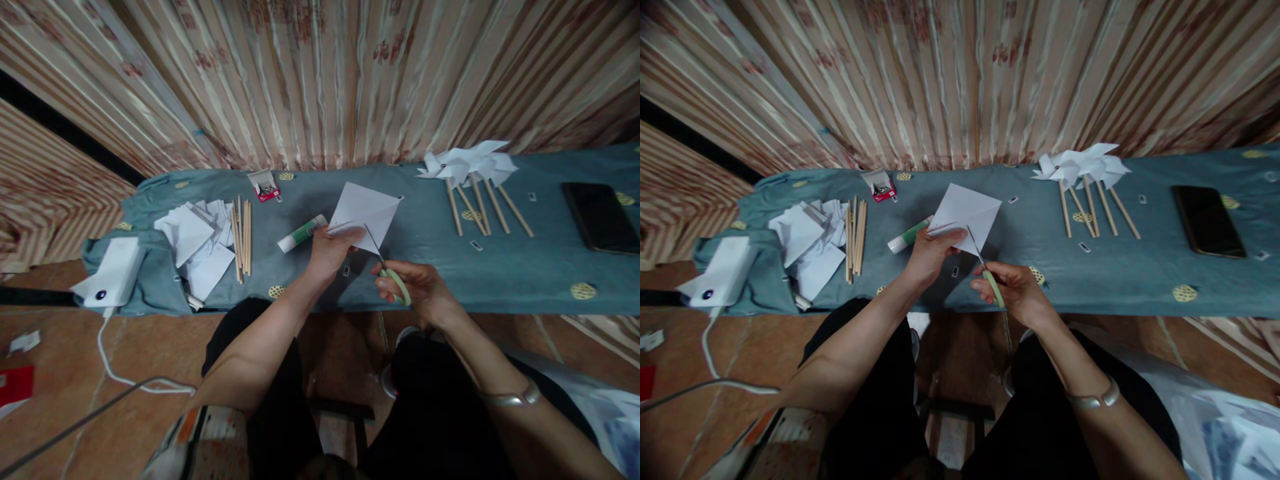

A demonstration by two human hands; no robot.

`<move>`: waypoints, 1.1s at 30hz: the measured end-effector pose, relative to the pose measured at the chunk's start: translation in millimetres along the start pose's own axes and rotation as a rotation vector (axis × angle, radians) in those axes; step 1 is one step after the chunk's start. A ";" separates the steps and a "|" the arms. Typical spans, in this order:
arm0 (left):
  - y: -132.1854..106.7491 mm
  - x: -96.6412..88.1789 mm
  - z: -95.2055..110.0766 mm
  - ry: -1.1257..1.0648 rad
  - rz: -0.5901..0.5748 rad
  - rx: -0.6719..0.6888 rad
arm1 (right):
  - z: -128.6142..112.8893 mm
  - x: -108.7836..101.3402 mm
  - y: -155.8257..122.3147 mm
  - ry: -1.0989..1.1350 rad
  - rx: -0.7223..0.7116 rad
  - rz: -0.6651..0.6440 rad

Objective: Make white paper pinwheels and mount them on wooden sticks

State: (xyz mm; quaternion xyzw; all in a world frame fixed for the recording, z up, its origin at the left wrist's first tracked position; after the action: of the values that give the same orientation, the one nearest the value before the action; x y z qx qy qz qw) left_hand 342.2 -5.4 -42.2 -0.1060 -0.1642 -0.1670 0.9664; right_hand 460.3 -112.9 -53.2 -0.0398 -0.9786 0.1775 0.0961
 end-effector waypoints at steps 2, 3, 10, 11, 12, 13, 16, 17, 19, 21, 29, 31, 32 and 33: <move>0.2 0.5 -0.3 0.000 -0.004 -0.006 | -0.5 0.9 -0.3 -0.004 -0.001 -0.008; 0.4 0.6 -0.5 0.001 -0.002 -0.008 | -0.5 1.3 -0.5 -0.004 0.002 -0.012; 2.8 -2.4 -0.9 0.006 0.030 -0.007 | -2.2 3.1 -3.0 -0.027 0.023 -0.055; 3.2 -3.3 -0.2 0.001 0.035 -0.008 | -2.4 3.2 -3.6 -0.040 0.025 -0.072; 3.5 -4.2 0.8 -0.005 0.039 -0.009 | -2.5 3.0 -4.3 -0.055 0.028 -0.093; 3.7 -5.0 2.1 -0.012 0.042 -0.011 | -2.6 2.4 -5.2 -0.071 0.032 -0.115; 3.6 -7.9 7.5 -0.030 0.056 -0.006 | -2.4 -4.2 -8.1 -0.116 0.051 -0.165; 3.3 -8.7 9.1 -0.031 0.062 -0.003 | -2.3 -8.1 -8.9 -0.126 0.061 -0.171; 2.6 -10.3 11.3 -0.025 0.074 0.005 | -3.0 -18.5 -9.6 -0.138 0.078 -0.154; 1.7 -10.2 11.3 -0.013 0.071 0.013 | -7.6 -33.3 -8.6 -0.144 0.049 -0.066; -2.5 4.7 -2.0 0.131 -0.106 0.011 | -35.6 -77.6 -4.7 -0.070 -0.245 0.326; -2.6 7.3 -6.1 0.192 -0.162 -0.005 | -40.9 -78.2 -3.9 -0.057 -0.293 0.345; -2.5 7.9 -7.7 0.231 -0.186 -0.017 | -43.0 -77.3 -3.2 -0.055 -0.309 0.346; -2.5 8.5 -8.7 0.272 -0.211 -0.026 | -44.8 -75.9 -2.3 -0.057 -0.319 0.344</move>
State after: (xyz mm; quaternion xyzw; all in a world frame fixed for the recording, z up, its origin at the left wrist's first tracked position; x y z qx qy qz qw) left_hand 351.2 -12.4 -46.9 -0.0771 -0.0399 -0.2826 0.9553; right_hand 543.6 -108.3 -24.4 -0.2155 -0.9754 0.0353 0.0291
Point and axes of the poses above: each hand's wrist, its own y-axis towards the middle knuckle, its own x-axis out of the palm, z = x × y, the point moved 7 cm from there along y, towards the middle knuckle, and after that the axes turned 5 degrees about -z, right-handed, at the moved point
